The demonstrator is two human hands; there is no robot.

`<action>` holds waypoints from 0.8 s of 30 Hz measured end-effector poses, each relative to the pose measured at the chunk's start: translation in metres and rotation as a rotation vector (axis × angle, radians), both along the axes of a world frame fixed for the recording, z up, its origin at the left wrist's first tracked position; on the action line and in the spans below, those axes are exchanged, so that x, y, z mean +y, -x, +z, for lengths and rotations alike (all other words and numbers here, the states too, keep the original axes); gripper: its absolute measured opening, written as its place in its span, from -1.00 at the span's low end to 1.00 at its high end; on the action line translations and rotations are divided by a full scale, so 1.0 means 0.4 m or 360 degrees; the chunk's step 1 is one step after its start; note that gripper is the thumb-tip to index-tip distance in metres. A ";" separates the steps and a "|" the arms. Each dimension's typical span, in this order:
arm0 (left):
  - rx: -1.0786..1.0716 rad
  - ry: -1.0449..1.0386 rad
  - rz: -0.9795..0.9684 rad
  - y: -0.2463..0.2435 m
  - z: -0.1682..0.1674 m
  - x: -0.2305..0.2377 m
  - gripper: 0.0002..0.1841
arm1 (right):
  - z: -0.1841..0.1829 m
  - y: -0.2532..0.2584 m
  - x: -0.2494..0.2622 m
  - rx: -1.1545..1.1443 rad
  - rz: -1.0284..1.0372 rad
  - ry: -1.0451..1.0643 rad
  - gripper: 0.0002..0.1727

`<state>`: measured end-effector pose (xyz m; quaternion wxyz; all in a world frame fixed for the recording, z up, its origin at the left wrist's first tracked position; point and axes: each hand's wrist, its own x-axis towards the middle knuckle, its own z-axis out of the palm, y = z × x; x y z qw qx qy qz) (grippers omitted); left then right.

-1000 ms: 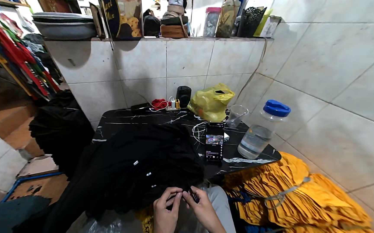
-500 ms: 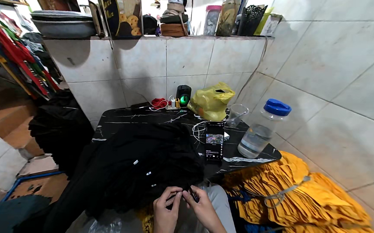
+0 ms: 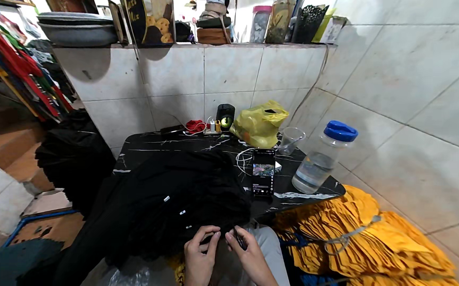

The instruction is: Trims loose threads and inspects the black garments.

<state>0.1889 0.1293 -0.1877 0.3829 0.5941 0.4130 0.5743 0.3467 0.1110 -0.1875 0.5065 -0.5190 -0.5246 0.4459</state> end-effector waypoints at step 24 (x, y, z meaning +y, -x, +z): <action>0.0010 0.0024 -0.0021 -0.030 0.005 0.012 -0.87 | -0.007 -0.015 -0.008 -0.0333 -0.0128 0.0083 -0.73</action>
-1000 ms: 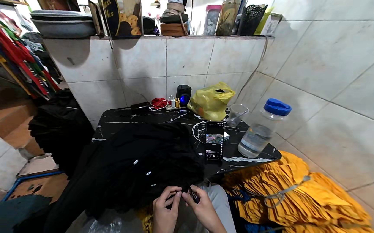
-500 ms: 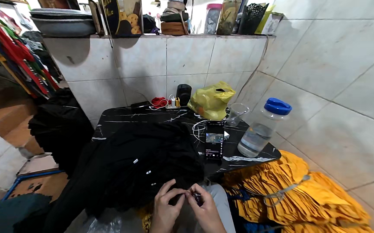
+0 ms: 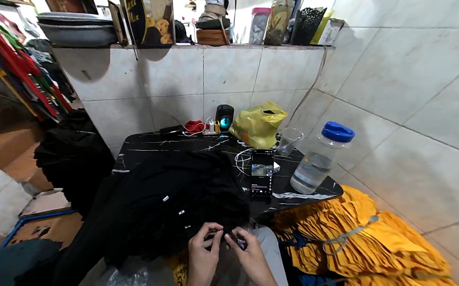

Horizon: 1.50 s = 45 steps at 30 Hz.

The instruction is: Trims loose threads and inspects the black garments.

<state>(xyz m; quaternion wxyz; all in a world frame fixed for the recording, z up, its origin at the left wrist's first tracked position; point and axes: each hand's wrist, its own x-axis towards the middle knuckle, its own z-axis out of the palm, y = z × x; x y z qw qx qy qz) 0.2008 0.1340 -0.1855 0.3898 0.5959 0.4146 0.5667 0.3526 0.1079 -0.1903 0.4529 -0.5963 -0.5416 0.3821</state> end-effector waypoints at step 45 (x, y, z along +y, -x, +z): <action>0.0070 -0.0028 -0.0084 0.022 -0.018 -0.003 -0.87 | -0.004 0.012 -0.001 0.0214 -0.0007 -0.0178 -0.81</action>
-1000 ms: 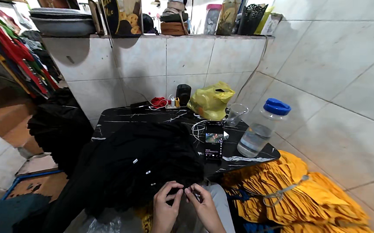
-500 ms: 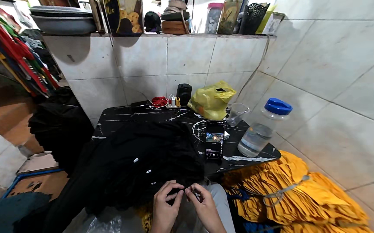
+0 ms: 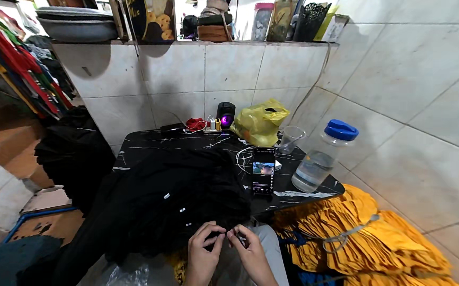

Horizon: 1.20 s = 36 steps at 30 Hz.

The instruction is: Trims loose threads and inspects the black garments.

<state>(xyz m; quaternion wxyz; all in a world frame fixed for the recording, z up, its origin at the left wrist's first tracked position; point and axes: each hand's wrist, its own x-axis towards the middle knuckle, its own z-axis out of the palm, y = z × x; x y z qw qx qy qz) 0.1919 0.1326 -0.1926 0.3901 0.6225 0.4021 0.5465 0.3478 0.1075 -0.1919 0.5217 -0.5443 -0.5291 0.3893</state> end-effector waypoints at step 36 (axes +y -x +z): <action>-0.0023 0.0006 -0.0022 0.002 -0.003 0.001 -0.88 | -0.005 -0.004 0.001 -0.0049 0.0029 0.0046 -0.82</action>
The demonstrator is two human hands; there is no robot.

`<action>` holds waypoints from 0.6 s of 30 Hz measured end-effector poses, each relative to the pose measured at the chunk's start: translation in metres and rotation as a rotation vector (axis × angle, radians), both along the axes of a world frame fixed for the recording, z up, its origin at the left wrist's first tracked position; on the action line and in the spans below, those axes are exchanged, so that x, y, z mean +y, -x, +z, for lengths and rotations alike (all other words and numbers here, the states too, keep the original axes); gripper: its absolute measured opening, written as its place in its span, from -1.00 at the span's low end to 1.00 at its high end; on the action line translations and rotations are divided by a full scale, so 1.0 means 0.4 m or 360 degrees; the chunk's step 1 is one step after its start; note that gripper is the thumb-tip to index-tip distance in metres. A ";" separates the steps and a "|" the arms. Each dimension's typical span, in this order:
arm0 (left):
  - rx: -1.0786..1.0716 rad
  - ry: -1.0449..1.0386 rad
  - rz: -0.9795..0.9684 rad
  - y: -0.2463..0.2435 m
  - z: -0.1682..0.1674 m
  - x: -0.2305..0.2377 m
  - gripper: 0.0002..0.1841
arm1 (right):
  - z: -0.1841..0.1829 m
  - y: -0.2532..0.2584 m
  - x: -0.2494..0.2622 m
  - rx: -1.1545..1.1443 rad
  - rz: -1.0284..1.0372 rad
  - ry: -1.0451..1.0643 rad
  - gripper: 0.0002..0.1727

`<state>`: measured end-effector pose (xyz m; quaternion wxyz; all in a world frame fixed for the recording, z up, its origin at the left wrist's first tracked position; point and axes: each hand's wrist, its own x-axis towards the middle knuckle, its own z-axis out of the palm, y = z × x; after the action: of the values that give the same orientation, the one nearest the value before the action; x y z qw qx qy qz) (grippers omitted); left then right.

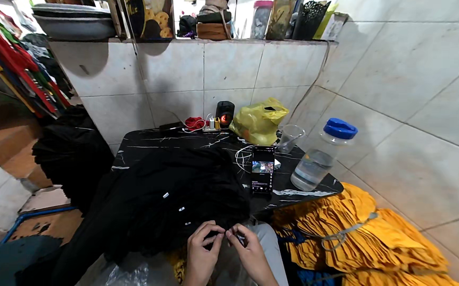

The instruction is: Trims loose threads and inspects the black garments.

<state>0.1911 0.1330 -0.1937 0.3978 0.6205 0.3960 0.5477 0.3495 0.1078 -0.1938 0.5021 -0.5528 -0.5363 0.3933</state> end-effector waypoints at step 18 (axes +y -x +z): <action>0.0011 0.0003 0.0001 0.002 0.003 0.000 -0.89 | -0.001 -0.001 0.003 -0.0022 0.0007 0.0007 -0.82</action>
<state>0.1904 0.1329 -0.1927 0.3968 0.6219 0.3980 0.5453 0.3499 0.1091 -0.1941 0.4964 -0.5554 -0.5401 0.3917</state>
